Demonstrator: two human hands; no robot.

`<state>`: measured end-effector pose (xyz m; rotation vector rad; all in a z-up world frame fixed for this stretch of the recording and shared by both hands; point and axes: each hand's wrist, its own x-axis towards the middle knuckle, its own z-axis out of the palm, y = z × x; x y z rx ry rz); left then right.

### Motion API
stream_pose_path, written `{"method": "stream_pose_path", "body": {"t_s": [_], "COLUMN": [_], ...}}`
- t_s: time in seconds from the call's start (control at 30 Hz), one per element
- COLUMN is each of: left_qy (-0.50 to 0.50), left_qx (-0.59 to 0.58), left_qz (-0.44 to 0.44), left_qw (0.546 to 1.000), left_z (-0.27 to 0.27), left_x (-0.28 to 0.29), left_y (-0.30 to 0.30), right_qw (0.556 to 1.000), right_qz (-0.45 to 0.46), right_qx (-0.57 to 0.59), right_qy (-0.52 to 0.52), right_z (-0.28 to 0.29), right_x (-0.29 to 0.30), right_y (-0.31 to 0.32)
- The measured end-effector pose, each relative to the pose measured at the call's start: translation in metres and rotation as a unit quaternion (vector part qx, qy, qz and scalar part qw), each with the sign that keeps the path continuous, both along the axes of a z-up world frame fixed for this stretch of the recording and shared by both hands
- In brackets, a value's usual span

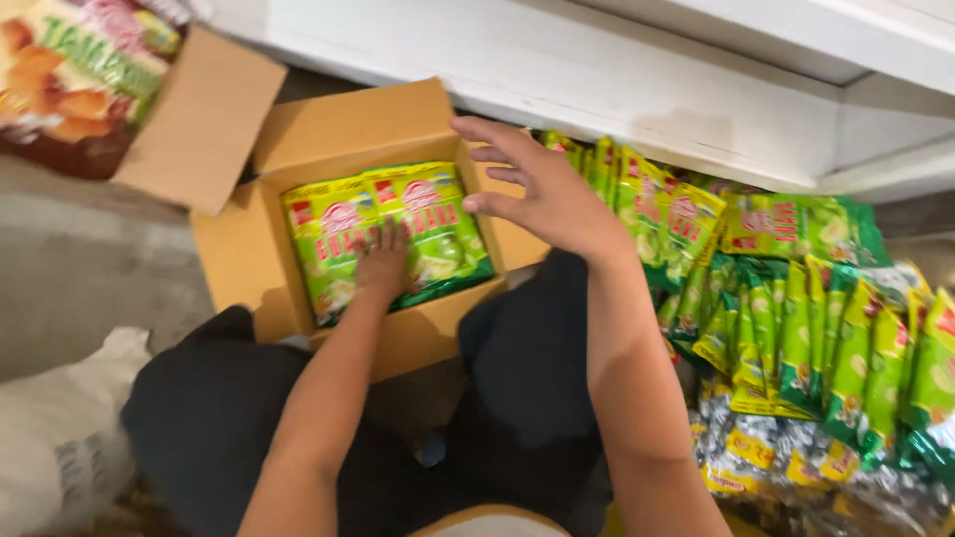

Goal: The person organizes snack packages into a box and sorts the surrounding stock.

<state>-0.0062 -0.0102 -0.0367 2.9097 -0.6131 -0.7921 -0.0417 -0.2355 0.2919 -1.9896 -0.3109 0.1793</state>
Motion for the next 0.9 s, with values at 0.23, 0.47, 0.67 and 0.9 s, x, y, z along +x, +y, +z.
{"method": "stream_pose_path", "body": {"t_s": [0.23,0.47,0.67,0.9], "left_qy": [0.020,-0.059,-0.063,-0.046], "left_qx": [-0.009,0.020,0.002,-0.002], "left_qz": [-0.020,-0.064,-0.066,-0.062], "left_qw": [1.000,0.996,0.996,0.997], "left_z": [0.033,0.019,0.020,0.020], "left_x": [-0.006,-0.020,-0.019,-0.016], "left_y": [-0.024,-0.030,-0.031,-0.032], "right_qw": [0.976,0.646,0.541,0.641], "right_qz": [-0.122,-0.537,-0.707,-0.627], "right_qx": [0.155,0.531,0.454,-0.433], "right_qy": [0.094,0.112,0.033,-0.095], "right_z": [-0.111,-0.443,-0.488,-0.313], "right_x": [-0.017,-0.102,-0.100,-0.103], "right_y": [-0.117,-0.251,-0.258,-0.181]}}
